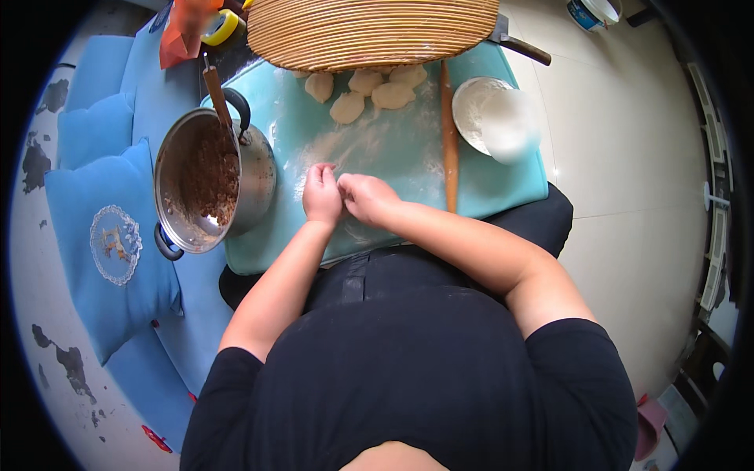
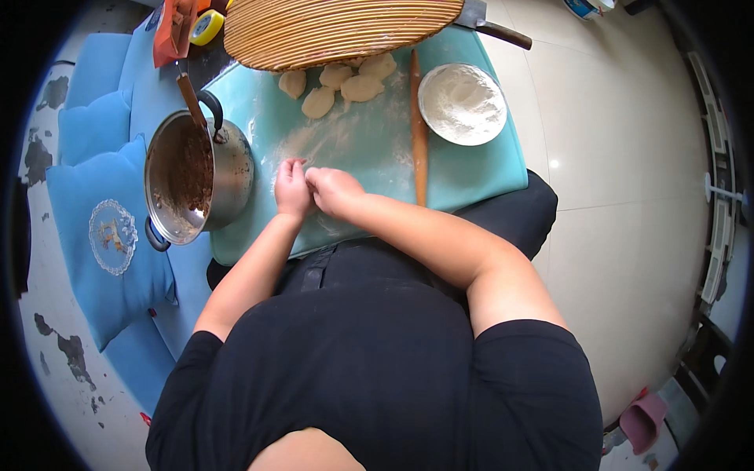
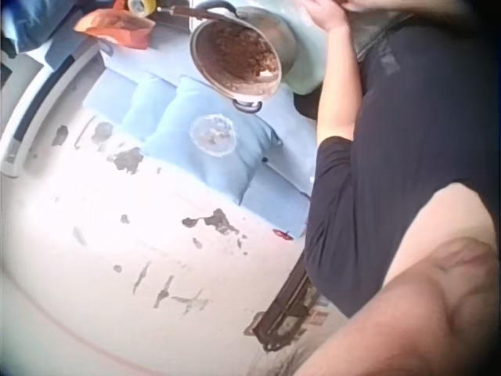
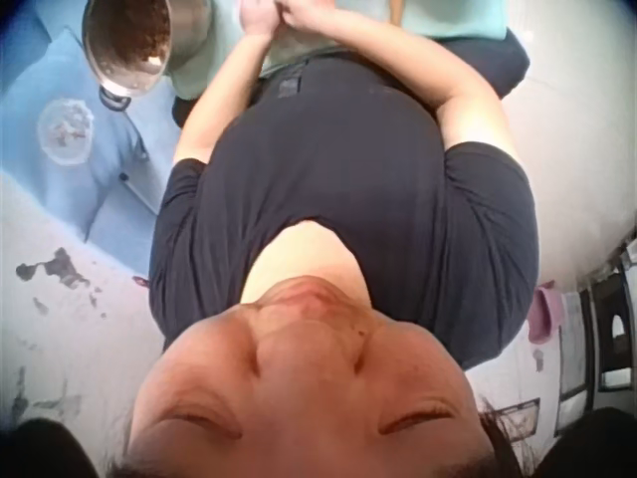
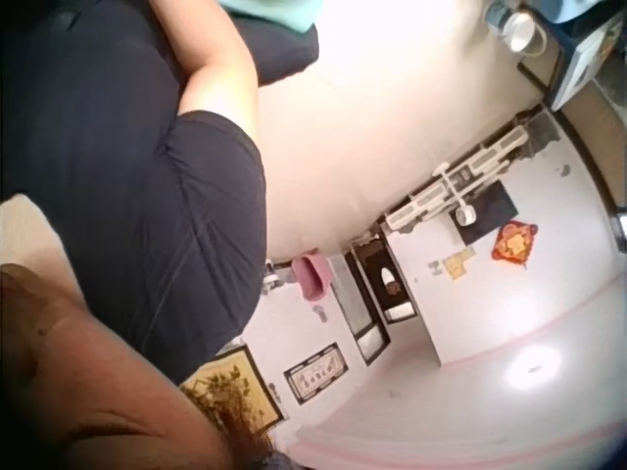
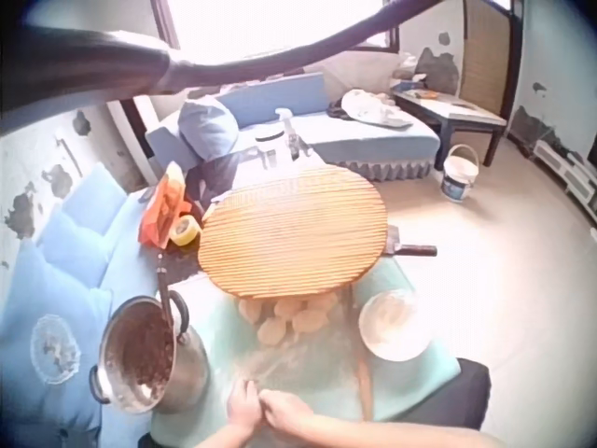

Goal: The person prepares dumplings by scooping a meat filling from a pot onto a flat dough wrapper. They fold and pleat the dough edges to seal the filling inside, forming a round dumpling. The finished dumplings are placed on a bamboo tray. The person repeats this process for multiple dumplings.

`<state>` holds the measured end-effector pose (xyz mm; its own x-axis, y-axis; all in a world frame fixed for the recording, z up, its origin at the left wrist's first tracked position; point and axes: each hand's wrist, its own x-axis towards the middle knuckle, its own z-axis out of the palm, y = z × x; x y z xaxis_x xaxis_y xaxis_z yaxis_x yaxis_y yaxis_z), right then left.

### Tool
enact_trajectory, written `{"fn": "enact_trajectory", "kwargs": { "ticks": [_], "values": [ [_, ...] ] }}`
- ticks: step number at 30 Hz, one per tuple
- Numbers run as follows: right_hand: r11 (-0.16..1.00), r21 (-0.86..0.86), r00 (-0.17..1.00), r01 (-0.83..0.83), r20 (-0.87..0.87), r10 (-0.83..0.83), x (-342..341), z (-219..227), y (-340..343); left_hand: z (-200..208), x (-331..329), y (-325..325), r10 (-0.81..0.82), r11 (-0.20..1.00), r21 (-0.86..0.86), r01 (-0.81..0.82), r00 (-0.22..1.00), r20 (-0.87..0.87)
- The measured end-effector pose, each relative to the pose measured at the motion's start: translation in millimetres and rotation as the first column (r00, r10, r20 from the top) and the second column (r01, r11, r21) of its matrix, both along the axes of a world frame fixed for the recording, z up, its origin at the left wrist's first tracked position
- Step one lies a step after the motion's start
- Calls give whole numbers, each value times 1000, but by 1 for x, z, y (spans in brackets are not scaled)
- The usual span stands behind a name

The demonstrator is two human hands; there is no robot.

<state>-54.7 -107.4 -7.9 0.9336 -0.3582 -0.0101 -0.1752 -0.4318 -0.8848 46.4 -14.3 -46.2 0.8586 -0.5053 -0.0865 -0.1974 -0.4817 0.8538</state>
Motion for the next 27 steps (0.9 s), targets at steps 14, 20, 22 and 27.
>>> {"fn": "enact_trajectory", "kwargs": {
  "ticks": [14,20,22,27],
  "values": [
    [999,-18,990,49,-133,-51,12,-10,-6,11,19,-5,16,992,-121,-40,981,-193],
    [977,207,991,46,-133,-19,-12,1,-6,14,-3,-4,-293,952,265,154,707,644],
    [991,84,973,108,-215,-87,-15,-2,-11,17,8,-14,-381,895,426,130,720,580],
    [821,495,906,283,-419,-60,17,4,-5,3,27,-18,-352,935,278,222,684,638]
  ]
}}
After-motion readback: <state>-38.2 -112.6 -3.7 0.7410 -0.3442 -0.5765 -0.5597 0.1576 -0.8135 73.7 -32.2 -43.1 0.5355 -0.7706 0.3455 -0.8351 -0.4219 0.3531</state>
